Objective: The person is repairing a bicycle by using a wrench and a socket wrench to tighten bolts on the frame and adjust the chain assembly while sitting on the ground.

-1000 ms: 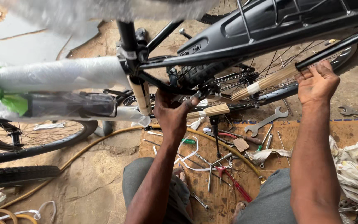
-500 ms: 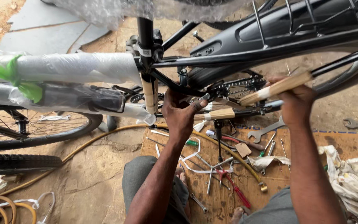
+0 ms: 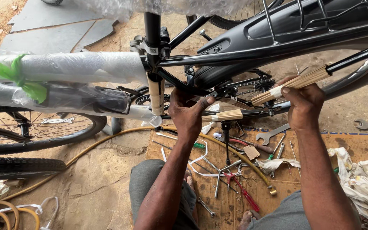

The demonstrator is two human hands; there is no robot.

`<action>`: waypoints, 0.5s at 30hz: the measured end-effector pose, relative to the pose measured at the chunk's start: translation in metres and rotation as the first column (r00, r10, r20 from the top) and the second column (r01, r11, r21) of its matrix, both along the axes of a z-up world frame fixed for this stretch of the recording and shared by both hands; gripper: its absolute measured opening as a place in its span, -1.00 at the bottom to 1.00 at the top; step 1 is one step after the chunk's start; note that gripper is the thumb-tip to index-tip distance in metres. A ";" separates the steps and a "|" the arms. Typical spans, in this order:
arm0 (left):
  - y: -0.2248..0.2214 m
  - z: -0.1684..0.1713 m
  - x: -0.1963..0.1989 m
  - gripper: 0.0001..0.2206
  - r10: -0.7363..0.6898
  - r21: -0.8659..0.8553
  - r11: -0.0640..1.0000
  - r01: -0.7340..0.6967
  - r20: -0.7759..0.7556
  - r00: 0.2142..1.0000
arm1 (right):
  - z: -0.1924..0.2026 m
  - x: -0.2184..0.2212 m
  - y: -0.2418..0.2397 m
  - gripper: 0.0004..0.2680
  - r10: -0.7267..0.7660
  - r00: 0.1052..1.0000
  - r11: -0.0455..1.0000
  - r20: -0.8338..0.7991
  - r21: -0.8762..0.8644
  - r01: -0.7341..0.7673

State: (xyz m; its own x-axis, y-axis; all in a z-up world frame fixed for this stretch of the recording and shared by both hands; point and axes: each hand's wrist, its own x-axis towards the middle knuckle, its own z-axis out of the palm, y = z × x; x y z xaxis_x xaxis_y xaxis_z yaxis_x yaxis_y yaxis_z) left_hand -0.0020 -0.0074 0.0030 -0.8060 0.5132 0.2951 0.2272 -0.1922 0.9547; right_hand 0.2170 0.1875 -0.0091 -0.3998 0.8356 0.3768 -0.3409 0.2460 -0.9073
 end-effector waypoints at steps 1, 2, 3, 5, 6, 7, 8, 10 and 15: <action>0.000 0.000 0.001 -0.29 -0.002 0.000 1.000 0.002 0.000 1.000 | 0.002 0.000 -0.001 -0.80 0.001 1.000 1.000 0.002 0.004 -0.001; 0.000 -0.001 0.002 -0.29 -0.012 0.045 0.999 0.012 0.015 1.000 | 0.003 0.000 -0.002 -0.80 -0.001 1.000 1.000 0.002 0.003 0.001; 0.001 -0.001 0.002 -0.29 -0.024 0.092 0.996 0.021 0.029 0.999 | 0.004 0.000 -0.003 -0.81 0.019 1.000 0.999 -0.004 0.028 -0.019; 0.004 -0.002 0.001 -0.34 0.005 0.068 0.998 -0.005 0.013 1.000 | 0.005 0.000 -0.003 -0.83 0.039 0.999 0.998 -0.009 0.052 -0.038; 0.005 -0.003 0.001 -0.37 0.034 0.045 0.998 -0.034 -0.004 0.999 | 0.004 0.000 -0.002 -0.83 0.008 1.000 1.000 0.003 0.017 -0.008; 0.008 -0.003 0.000 -0.37 0.034 0.044 0.998 -0.034 -0.004 0.999 | 0.003 0.000 -0.001 -0.82 -0.022 1.000 1.000 0.016 -0.019 0.023; 0.013 -0.003 -0.002 -0.40 0.094 0.023 0.995 -0.094 -0.020 0.995 | 0.001 0.000 0.000 -0.82 -0.023 1.000 1.000 0.016 -0.020 0.023; 0.016 -0.002 -0.004 -0.42 0.153 0.002 0.988 -0.153 -0.035 0.988 | -0.003 0.001 0.002 -0.82 -0.024 1.000 1.000 0.012 -0.006 0.024; 0.016 0.002 -0.003 -0.43 0.082 0.104 0.991 -0.089 0.069 0.994 | -0.009 0.001 0.006 -0.83 -0.040 0.999 0.999 0.013 0.018 0.040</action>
